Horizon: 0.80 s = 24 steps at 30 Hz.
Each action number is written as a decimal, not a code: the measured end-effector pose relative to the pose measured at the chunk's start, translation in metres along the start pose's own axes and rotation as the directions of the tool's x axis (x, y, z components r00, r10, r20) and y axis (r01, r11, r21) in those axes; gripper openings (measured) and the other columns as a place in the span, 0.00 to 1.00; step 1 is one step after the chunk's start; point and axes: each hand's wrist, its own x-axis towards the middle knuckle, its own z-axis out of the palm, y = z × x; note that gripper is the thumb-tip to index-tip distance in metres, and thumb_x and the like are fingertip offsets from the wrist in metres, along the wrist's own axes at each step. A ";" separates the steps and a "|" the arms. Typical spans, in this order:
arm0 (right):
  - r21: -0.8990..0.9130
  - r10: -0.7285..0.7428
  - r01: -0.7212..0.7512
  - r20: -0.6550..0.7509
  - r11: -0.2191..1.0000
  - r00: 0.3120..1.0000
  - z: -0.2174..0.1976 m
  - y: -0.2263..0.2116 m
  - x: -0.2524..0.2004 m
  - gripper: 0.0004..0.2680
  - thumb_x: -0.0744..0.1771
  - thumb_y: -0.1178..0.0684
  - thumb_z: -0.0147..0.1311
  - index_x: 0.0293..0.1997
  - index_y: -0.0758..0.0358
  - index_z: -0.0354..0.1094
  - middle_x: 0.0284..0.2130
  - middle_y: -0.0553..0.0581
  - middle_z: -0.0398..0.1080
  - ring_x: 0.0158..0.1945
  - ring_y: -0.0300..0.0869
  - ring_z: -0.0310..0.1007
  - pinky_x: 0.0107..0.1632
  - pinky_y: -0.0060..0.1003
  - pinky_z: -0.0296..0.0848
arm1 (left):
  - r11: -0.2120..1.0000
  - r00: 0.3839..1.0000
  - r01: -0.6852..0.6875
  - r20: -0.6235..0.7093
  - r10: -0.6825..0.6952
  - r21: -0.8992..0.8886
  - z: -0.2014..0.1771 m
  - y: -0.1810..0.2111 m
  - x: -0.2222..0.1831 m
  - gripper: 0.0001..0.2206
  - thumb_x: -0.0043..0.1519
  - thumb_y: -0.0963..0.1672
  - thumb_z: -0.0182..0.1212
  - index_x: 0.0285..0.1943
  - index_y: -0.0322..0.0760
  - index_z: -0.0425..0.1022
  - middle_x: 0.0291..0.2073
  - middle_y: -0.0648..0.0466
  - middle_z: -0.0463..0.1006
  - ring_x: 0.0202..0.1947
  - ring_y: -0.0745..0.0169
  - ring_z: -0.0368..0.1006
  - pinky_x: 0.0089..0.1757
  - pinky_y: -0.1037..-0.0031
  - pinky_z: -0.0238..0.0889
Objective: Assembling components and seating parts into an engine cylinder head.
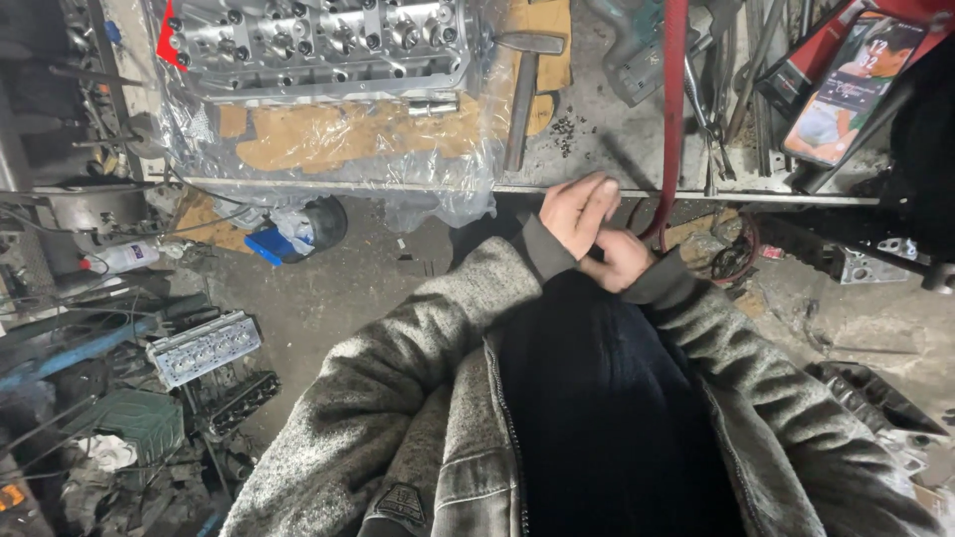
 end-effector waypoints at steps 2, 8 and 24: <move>0.015 0.075 -0.075 0.000 0.997 0.997 -0.001 -0.004 0.002 0.11 0.65 0.52 0.62 0.48 0.67 0.72 0.36 0.62 0.78 0.40 0.49 0.81 0.42 0.40 0.75 | 0.995 0.996 -0.093 0.008 0.093 -0.036 -0.001 -0.002 0.003 0.12 0.73 0.45 0.49 0.43 0.31 0.75 0.33 0.46 0.79 0.36 0.45 0.79 0.41 0.62 0.71; 0.374 0.215 -0.195 -0.013 0.907 0.977 -0.014 -0.004 0.001 0.06 0.71 0.57 0.52 0.48 0.70 0.72 0.32 0.57 0.76 0.34 0.38 0.74 0.39 0.32 0.73 | 0.989 0.990 -0.140 -0.022 0.140 -0.039 -0.015 -0.003 0.006 0.14 0.75 0.45 0.46 0.48 0.34 0.78 0.43 0.49 0.81 0.43 0.55 0.79 0.48 0.67 0.71; 0.936 0.138 -0.105 0.062 0.336 0.989 -0.028 0.027 0.044 0.12 0.77 0.52 0.47 0.54 0.75 0.69 0.43 0.68 0.75 0.44 0.54 0.76 0.49 0.48 0.76 | 0.988 0.942 0.094 0.312 -0.127 0.119 -0.061 -0.020 -0.018 0.18 0.72 0.50 0.46 0.40 0.38 0.80 0.27 0.54 0.82 0.28 0.65 0.81 0.36 0.72 0.74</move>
